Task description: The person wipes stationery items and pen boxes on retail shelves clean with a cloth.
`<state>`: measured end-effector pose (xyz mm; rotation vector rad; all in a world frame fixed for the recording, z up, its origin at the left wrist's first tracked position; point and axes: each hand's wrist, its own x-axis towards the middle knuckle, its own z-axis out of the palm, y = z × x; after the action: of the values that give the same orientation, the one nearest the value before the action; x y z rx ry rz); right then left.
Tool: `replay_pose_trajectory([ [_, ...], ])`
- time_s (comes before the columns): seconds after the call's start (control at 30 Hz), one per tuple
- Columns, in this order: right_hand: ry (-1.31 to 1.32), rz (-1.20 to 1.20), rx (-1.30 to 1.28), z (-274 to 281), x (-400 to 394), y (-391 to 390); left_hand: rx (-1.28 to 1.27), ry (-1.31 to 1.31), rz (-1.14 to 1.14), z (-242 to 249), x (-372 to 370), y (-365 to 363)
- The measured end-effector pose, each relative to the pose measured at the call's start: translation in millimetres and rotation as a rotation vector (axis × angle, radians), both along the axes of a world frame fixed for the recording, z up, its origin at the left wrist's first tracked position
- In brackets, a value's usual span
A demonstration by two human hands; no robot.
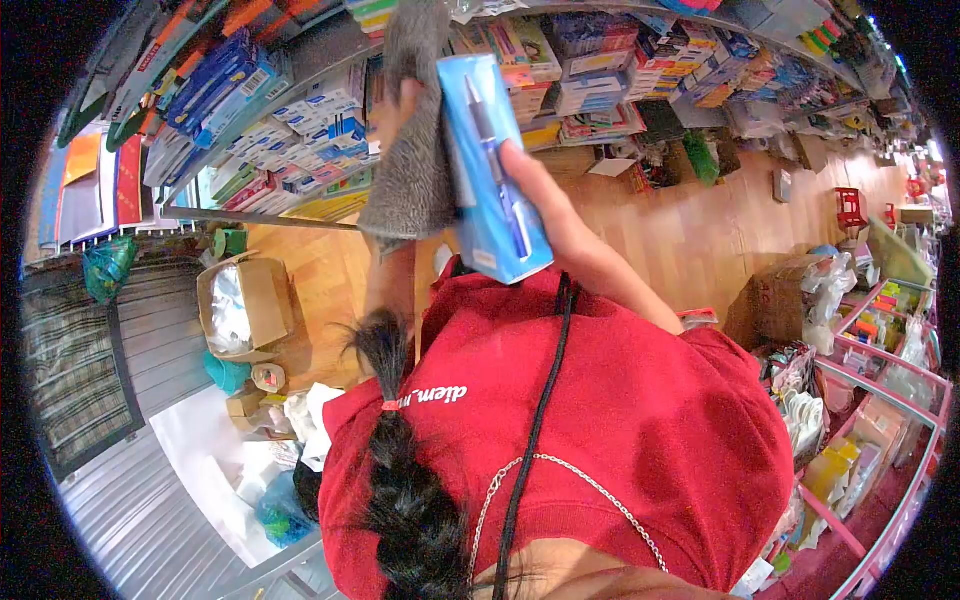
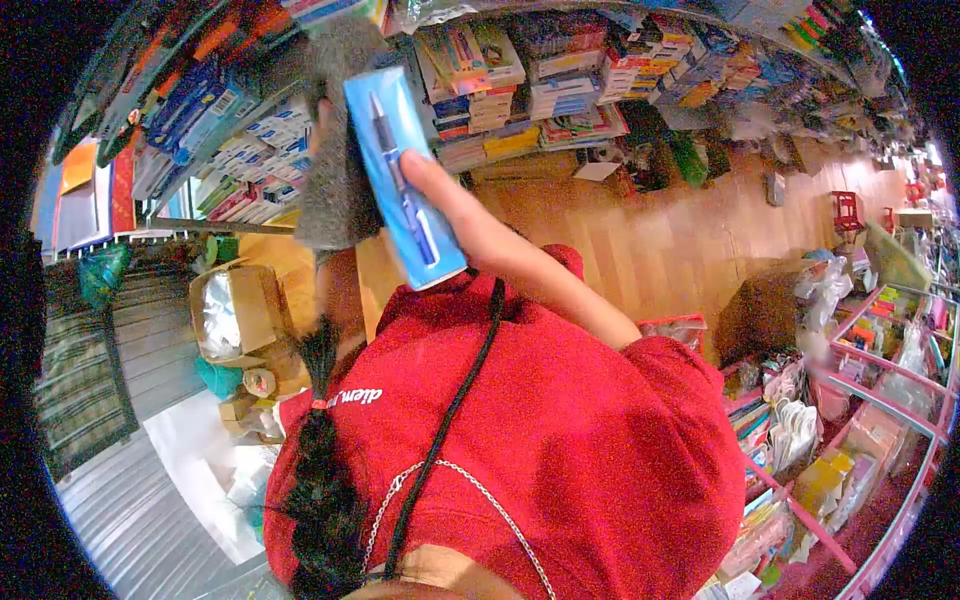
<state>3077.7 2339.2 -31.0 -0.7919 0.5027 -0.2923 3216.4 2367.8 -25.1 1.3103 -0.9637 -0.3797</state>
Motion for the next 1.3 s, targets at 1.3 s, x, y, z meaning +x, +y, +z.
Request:
replay_pose_trajectory([
  [1.3, -0.127, -0.371, -0.751, -9, -6, -38, 0.05, 0.289, -0.079, -44, -64, 43],
])
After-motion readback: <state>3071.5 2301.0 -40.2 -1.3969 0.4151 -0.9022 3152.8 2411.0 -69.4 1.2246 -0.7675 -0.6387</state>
